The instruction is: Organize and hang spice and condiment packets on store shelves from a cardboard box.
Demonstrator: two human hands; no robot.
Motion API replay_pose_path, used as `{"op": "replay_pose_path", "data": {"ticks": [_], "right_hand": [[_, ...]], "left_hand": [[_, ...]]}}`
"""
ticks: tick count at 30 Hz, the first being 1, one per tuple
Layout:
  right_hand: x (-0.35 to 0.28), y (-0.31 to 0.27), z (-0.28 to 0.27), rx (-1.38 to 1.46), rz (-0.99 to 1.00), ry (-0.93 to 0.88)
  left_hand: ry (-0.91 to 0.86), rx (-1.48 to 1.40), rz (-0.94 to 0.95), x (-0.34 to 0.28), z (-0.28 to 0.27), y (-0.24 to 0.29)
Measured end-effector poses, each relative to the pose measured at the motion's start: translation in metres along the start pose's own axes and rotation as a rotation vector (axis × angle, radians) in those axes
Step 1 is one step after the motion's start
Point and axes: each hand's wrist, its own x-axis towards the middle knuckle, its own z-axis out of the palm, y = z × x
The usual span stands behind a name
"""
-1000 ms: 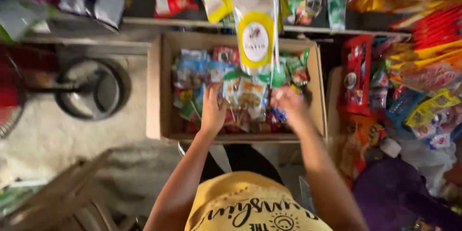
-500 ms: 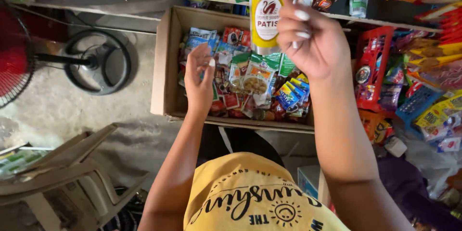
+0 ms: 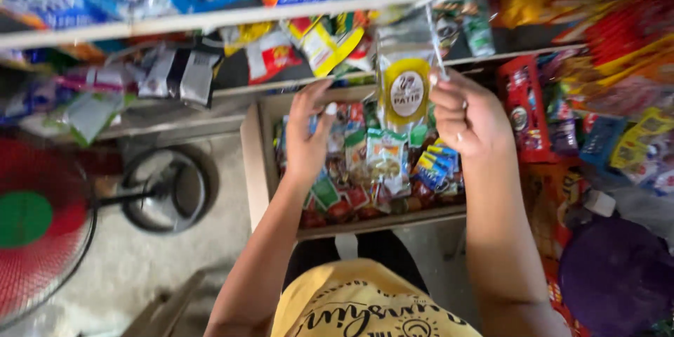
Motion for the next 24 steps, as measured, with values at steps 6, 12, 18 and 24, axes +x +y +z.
{"op": "replay_pose_path", "data": {"ticks": [6, 12, 18, 24], "right_hand": [[-0.06, -0.045, 0.0, -0.276, -0.171, 0.163], [-0.143, -0.124, -0.024, -0.402, -0.192, 0.314], [-0.214, -0.192, -0.035, -0.349, -0.156, 0.389], [-0.25, -0.255, -0.041, -0.33, -0.193, 0.349]], "left_hand": [[-0.139, -0.091, 0.185, 0.051, 0.113, 0.037], [-0.271, -0.077, 0.184, 0.062, 0.269, 0.022], [-0.299, -0.279, 0.118, 0.054, 0.392, 0.015], [-0.291, -0.164, 0.183, 0.078, 0.449, 0.043]]}}
